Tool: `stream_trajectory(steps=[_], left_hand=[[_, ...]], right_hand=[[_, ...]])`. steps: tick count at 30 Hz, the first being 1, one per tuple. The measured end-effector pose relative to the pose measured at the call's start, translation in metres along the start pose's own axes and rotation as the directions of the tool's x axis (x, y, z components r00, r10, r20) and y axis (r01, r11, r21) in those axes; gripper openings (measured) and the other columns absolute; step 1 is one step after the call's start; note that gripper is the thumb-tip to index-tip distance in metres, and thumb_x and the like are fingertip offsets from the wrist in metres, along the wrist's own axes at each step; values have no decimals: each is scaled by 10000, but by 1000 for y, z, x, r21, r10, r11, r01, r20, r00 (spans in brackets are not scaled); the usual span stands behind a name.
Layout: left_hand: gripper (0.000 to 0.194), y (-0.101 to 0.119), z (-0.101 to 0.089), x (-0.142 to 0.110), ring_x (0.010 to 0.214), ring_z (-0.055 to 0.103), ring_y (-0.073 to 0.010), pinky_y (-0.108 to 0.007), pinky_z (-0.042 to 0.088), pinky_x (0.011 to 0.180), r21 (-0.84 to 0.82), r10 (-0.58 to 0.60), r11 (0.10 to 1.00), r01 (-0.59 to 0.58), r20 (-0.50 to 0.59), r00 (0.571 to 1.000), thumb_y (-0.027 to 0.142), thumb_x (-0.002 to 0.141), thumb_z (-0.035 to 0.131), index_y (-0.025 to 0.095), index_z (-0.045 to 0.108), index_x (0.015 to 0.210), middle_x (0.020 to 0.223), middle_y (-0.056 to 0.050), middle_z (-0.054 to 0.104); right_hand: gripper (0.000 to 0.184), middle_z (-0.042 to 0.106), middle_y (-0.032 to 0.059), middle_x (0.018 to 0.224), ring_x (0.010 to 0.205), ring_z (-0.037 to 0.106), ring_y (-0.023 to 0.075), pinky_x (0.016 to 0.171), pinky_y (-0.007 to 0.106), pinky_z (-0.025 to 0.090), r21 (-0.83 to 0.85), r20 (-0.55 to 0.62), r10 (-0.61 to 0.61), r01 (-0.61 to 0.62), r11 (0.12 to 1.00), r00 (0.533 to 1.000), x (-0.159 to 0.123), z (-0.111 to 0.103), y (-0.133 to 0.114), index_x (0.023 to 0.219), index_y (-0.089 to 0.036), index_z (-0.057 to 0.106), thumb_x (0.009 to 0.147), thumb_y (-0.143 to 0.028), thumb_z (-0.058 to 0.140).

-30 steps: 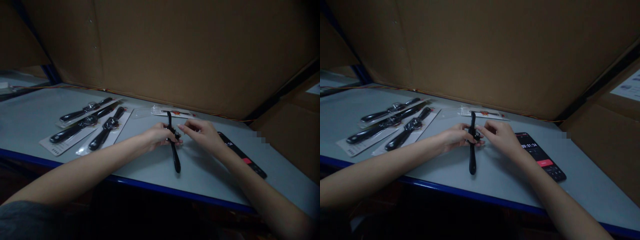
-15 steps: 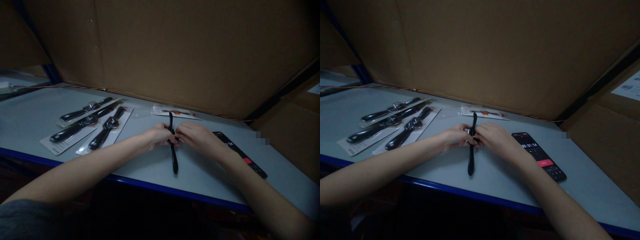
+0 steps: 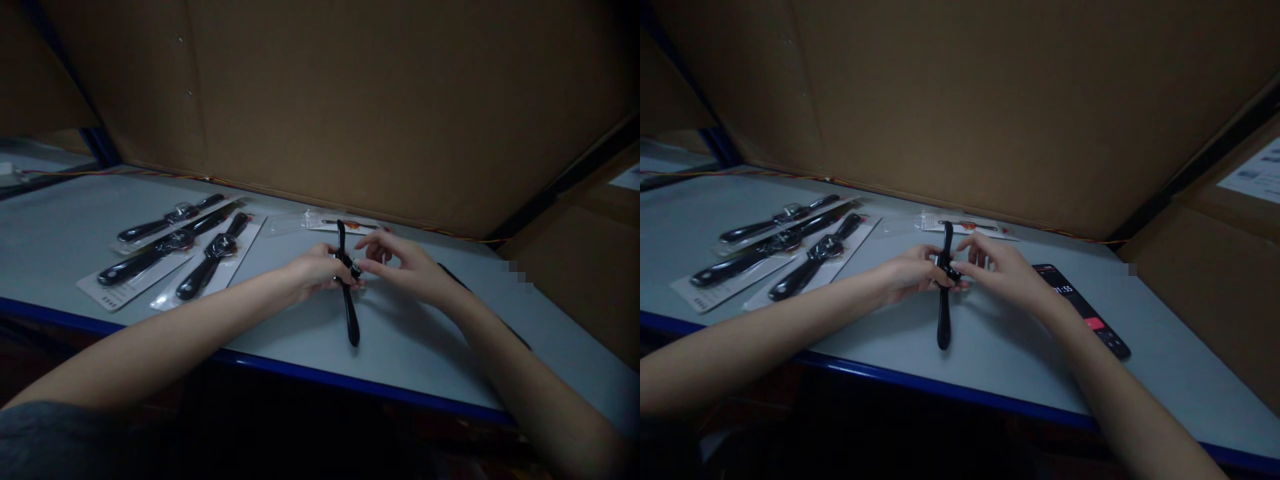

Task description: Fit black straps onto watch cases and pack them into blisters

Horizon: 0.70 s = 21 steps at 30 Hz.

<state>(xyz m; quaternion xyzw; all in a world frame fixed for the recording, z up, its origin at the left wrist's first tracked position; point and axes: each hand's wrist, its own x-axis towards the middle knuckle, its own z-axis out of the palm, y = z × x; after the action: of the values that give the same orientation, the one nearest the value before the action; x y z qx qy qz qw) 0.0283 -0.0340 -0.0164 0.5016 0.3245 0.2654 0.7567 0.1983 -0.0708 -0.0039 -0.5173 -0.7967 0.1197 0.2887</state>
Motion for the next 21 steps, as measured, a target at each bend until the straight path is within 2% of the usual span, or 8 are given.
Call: stream_trajectory(steps=[2,5,7,9,13,17,19,21], left_hand=[[384,2,1,-1,596,635,-123,-307,505,721,18,-9,1000,9,-17,1000,-135,594,532,83,505,908,693,-46,620],[337,3,2,-2,610,634,-122,-296,502,718,43,-8,999,8,-2,1000,-130,600,536,79,518,863,702,-54,621],[362,2,3,-2,610,634,-122,-292,502,712,51,-8,999,8,-12,1000,-130,590,550,83,507,880,698,-47,622],[434,2,3,-2,594,630,-119,-288,502,699,58,-14,998,17,-40,999,-134,575,562,95,480,934,684,-29,621],[409,1,3,-1,601,634,-130,-304,507,704,76,-17,997,19,-33,999,-124,581,554,90,479,921,681,-39,626],[371,3,3,-3,622,645,-136,-316,508,725,45,-6,999,7,-24,1000,-120,583,540,93,497,884,714,-42,620],[394,3,3,-3,614,645,-138,-324,505,729,65,-11,998,14,-45,999,-116,582,551,94,493,910,711,-37,616],[404,3,3,-3,610,643,-139,-329,500,734,100,-13,995,19,-56,998,-108,586,570,91,490,928,699,-38,615]], right_hand=[[242,617,28,817,740,545,157,669,278,397,-36,59,-119,121,992,991,0,-6,4,991,-223,592,791,-358,591],[141,599,29,758,721,528,157,683,292,376,-143,80,-206,216,966,975,0,-6,4,797,-205,597,820,-337,553],[212,570,18,677,671,502,149,660,293,352,-210,71,-211,221,952,975,0,0,0,671,-193,557,835,-323,526],[281,532,4,598,611,477,136,621,284,331,-210,53,-153,161,964,987,0,8,-6,596,-186,523,849,-303,493],[423,483,-5,498,516,449,116,528,258,306,-13,17,59,-59,998,998,-2,14,-13,519,-179,509,892,-348,400],[166,554,0,640,604,490,125,570,250,354,38,-31,5,-3,999,1000,-4,3,-11,775,-186,604,819,-332,539],[185,566,0,709,664,507,132,624,257,373,-16,4,-83,83,996,997,-4,-2,-8,935,-202,597,788,-314,591],[185,560,-3,701,660,500,132,637,263,364,-94,42,-142,146,985,989,-3,-4,-6,918,-203,597,789,-336,596]])
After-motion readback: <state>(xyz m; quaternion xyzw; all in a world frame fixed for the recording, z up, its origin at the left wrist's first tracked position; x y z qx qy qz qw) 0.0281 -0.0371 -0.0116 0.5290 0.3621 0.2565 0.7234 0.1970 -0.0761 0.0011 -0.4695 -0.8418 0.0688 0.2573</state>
